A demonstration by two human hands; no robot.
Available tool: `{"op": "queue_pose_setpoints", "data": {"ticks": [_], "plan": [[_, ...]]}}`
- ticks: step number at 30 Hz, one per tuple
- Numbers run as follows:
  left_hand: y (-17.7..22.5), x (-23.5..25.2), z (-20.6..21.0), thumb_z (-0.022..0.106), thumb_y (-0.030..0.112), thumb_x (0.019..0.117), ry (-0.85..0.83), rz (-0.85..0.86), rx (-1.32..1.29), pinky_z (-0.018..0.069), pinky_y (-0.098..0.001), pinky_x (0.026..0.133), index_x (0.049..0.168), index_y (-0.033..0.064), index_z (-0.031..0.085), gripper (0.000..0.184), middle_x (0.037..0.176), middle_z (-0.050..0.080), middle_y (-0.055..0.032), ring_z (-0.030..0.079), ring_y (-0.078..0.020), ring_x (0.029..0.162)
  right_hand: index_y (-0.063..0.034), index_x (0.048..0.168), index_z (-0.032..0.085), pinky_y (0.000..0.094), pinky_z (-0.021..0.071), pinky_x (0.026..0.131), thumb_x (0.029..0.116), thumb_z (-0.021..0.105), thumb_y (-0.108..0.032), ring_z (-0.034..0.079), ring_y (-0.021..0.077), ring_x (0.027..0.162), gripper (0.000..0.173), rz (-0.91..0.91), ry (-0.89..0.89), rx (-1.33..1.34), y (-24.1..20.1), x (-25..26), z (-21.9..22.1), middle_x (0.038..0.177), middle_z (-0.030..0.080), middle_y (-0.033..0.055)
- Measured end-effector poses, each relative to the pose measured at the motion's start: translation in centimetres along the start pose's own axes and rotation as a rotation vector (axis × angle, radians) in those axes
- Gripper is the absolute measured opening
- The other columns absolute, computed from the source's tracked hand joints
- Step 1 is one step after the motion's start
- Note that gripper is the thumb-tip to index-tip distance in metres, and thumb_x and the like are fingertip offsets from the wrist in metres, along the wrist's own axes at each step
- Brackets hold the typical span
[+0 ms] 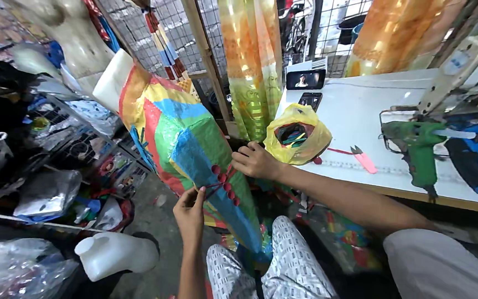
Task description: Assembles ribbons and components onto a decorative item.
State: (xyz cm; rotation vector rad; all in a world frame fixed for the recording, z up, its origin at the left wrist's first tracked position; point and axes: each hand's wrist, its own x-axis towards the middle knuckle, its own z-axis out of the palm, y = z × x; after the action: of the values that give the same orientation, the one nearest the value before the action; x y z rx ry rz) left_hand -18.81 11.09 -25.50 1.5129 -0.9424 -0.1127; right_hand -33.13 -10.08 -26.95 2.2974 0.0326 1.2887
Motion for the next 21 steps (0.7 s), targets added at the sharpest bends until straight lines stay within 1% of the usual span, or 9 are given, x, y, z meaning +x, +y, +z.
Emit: {"op": "queue_pose_setpoints", "data": {"ticks": [2, 4, 7, 8, 9, 11, 14, 17, 21], "plan": [[0.0, 0.0, 0.1, 0.068, 0.003, 0.094, 0.001, -0.013, -0.012, 0.0565, -0.0162, 0.073, 0.098, -0.0021, 0.07, 0.006, 0.083, 0.071, 0.0012, 0.067, 0.0009, 0.076, -0.0091, 0.093, 0.072, 0.0428, 0.0506, 0.076, 0.0958, 0.06, -0.004, 0.067, 0.0279, 0.089, 0.014, 0.089, -0.008, 0.081, -0.1, -0.3, 0.5, 0.099, 0.072, 0.0102], [0.1, 0.1, 0.0, 0.068, 0.002, 0.0941, 0.003, -0.033, -0.02, 0.056, -0.0163, 0.073, 0.098, -0.0021, 0.07, 0.006, 0.083, 0.071, 0.0014, 0.066, 0.0008, 0.075, -0.0091, 0.099, 0.075, 0.0458, 0.0526, 0.078, 0.0974, 0.065, -0.017, 0.068, 0.03, 0.094, 0.012, 0.256, -0.026, 0.229, -0.4, -0.7, 0.9, 0.105, 0.071, 0.0116], [0.2, 0.1, 0.0, 0.068, 0.002, 0.0944, -0.003, -0.027, -0.02, 0.0561, -0.0157, 0.073, 0.098, -0.002, 0.069, 0.006, 0.082, 0.071, 0.0022, 0.066, 0.0016, 0.075, -0.0016, 0.113, 0.069, 0.052, 0.0542, 0.09, 0.0908, 0.077, -0.024, 0.067, 0.0334, 0.105, 0.033, 0.606, -0.094, 0.58, -0.7, -1.3, -0.1, 0.113, 0.069, 0.0161], [0.1, 0.0, 0.0, 0.068, 0.002, 0.0944, -0.009, -0.02, -0.016, 0.0562, -0.0158, 0.073, 0.098, -0.0019, 0.069, 0.006, 0.082, 0.071, 0.0024, 0.066, 0.0016, 0.075, 0.0005, 0.121, 0.065, 0.0504, 0.0536, 0.094, 0.0897, 0.079, -0.023, 0.066, 0.0318, 0.107, 0.042, 0.747, -0.129, 0.746, -0.8, -1.4, -0.6, 0.118, 0.068, 0.017], [0.1, 0.1, -0.1, 0.068, 0.003, 0.0945, -0.018, -0.011, -0.011, 0.0563, -0.016, 0.073, 0.098, -0.002, 0.069, 0.006, 0.083, 0.07, 0.0023, 0.066, 0.0016, 0.075, 0.0003, 0.128, 0.06, 0.0459, 0.0542, 0.092, 0.0889, 0.081, -0.02, 0.066, 0.0288, 0.106, 0.049, 0.888, -0.156, 0.908, -0.8, -1.3, -0.9, 0.12, 0.067, 0.0167], [-0.2, 0.0, -0.1, 0.067, 0.004, 0.0951, -0.032, 0.002, 0.002, 0.0558, -0.0161, 0.073, 0.1, -0.0024, 0.068, 0.008, 0.083, 0.07, 0.0029, 0.066, 0.0018, 0.075, -0.0009, 0.132, 0.058, 0.0396, 0.0545, 0.086, 0.0913, 0.078, -0.015, 0.065, 0.0242, 0.102, 0.047, 1.08, -0.192, 1.176, -0.9, -1.2, -1.0, 0.12, 0.066, 0.0165], [-0.2, -0.1, 0.1, 0.067, 0.003, 0.0953, -0.019, 0.014, 0.003, 0.0558, -0.0155, 0.071, 0.098, -0.0019, 0.069, 0.006, 0.082, 0.07, 0.0036, 0.065, 0.0024, 0.074, 0.0015, 0.127, 0.062, 0.0354, 0.0556, 0.088, 0.0968, 0.07, -0.01, 0.066, 0.0181, 0.097, 0.034, 1.216, -0.242, 1.434, -1.0, -0.2, -1.0, 0.114, 0.068, 0.0155], [-0.2, -0.1, 0.2, 0.067, 0.002, 0.095, 0.007, 0.012, -0.009, 0.0555, -0.0155, 0.07, 0.097, -0.0018, 0.07, 0.005, 0.081, 0.07, 0.0031, 0.065, 0.0019, 0.073, 0.0048, 0.115, 0.065, 0.0288, 0.0556, 0.083, 0.0944, 0.072, -0.008, 0.065, 0.0099, 0.087, 0.025, 1.212, -0.247, 1.556, -0.8, 0.3, 0.4, 0.1, 0.069, 0.011], [-0.2, -0.1, 0.3, 0.067, 0.002, 0.0948, 0.018, 0.002, -0.019, 0.0553, -0.015, 0.069, 0.096, -0.0013, 0.069, 0.004, 0.079, 0.069, 0.0037, 0.065, 0.0022, 0.071, 0.0056, 0.107, 0.065, 0.0276, 0.0559, 0.08, 0.0904, 0.075, -0.006, 0.065, 0.0085, 0.081, 0.023, 1.225, -0.211, 1.624, -0.6, 0.4, 2.2, 0.092, 0.069, 0.0085]]}}
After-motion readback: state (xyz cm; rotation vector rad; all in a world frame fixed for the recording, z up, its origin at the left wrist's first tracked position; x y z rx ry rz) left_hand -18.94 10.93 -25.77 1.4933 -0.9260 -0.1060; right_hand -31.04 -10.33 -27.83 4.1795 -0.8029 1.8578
